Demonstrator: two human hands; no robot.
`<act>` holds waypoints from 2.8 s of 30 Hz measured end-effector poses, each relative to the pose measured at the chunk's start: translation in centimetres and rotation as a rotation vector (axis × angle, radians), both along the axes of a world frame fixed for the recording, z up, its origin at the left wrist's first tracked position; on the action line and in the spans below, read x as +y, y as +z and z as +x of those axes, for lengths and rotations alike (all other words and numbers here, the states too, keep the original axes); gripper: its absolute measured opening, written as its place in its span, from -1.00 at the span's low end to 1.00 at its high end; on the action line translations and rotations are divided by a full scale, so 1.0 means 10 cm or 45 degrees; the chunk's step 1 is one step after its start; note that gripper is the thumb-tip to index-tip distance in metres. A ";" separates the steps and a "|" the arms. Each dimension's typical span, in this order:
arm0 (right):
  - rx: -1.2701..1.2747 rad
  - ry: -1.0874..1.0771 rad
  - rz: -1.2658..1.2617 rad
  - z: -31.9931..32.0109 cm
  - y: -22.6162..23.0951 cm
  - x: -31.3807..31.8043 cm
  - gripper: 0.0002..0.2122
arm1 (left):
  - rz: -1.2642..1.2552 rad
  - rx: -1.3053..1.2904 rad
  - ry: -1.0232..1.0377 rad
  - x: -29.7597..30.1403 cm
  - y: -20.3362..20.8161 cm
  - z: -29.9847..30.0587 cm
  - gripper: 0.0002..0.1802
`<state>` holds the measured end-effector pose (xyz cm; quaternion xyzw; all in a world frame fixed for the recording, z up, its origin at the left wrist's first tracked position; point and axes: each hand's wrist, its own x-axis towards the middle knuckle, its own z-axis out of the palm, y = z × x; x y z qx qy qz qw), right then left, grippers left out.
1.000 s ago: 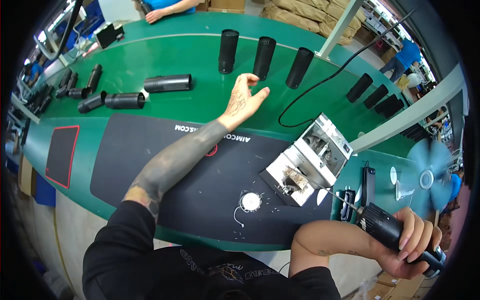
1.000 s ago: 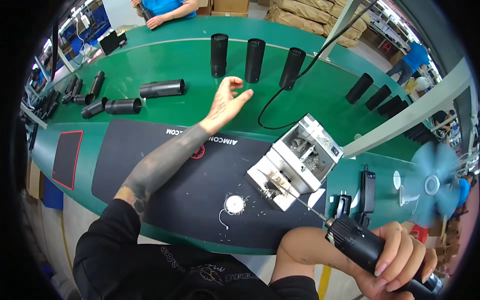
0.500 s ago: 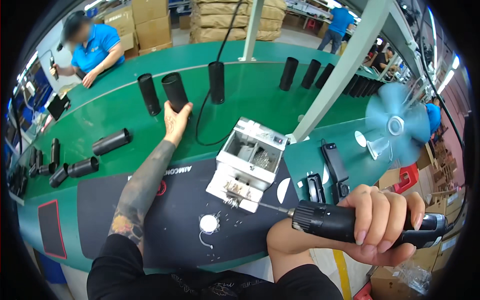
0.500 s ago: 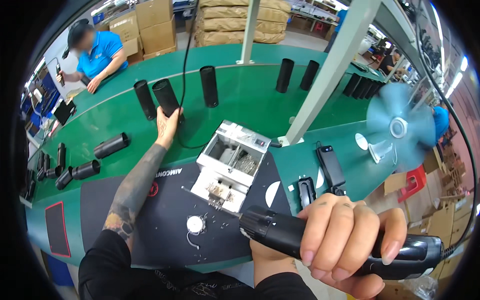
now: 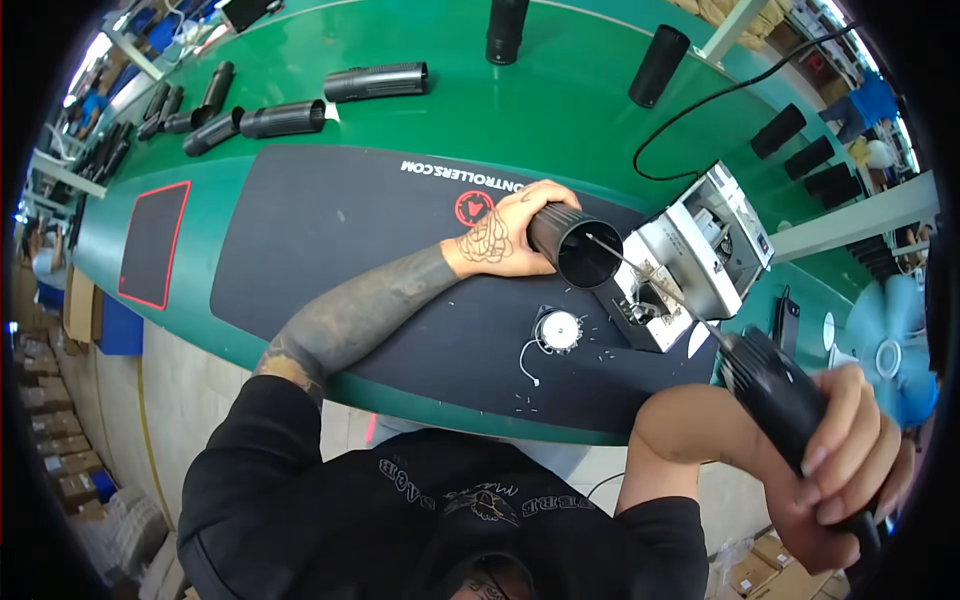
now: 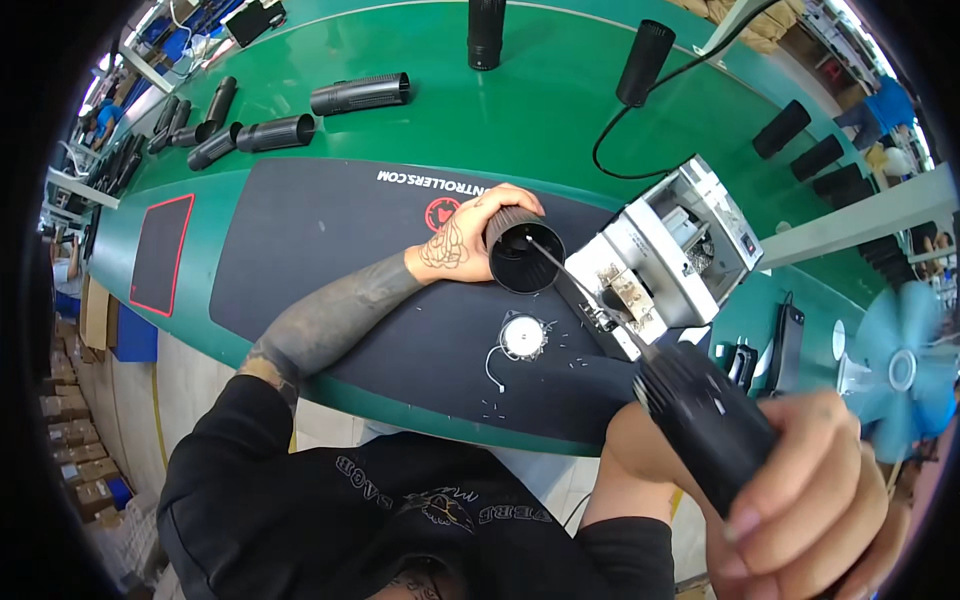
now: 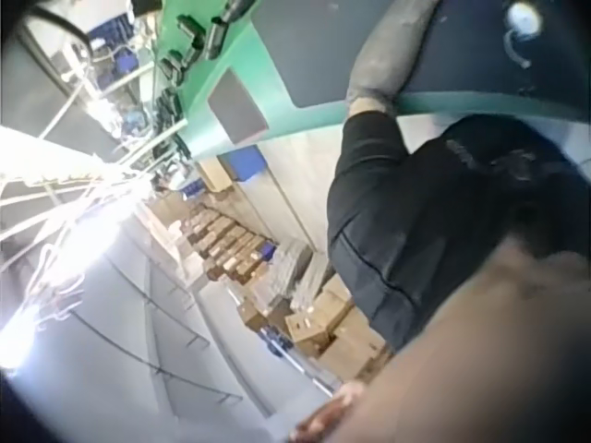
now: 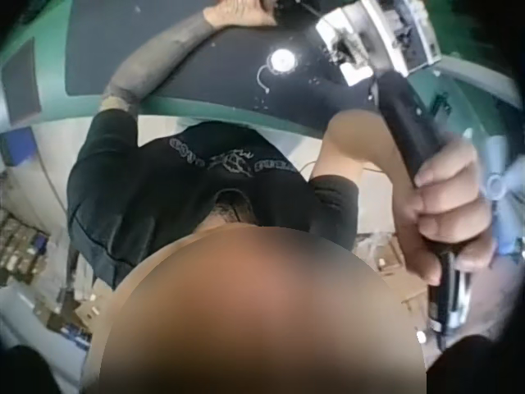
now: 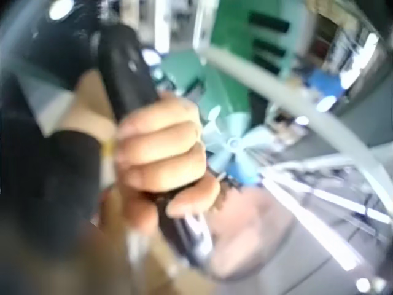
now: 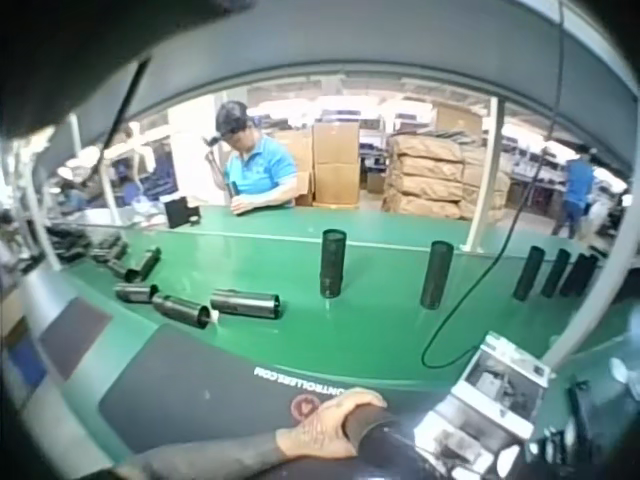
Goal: The person is cleaning or finishing the internal surface of cylindrical components using a handheld power tool on an assembly line.
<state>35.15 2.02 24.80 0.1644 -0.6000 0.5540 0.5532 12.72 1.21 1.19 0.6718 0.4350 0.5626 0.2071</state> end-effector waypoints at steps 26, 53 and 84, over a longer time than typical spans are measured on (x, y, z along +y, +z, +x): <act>-0.333 -0.169 0.202 -0.51 -0.38 0.22 -0.71 | 0.031 -0.070 -0.029 0.06 -0.05 0.00 -0.30; -0.526 -0.120 -0.002 0.16 -0.10 0.23 -0.63 | 0.132 0.044 0.221 0.04 -0.12 -0.02 -0.35; -0.270 -0.060 0.168 -0.38 -0.48 0.27 -0.66 | 0.047 -0.022 0.155 -0.02 -0.10 -0.02 -0.31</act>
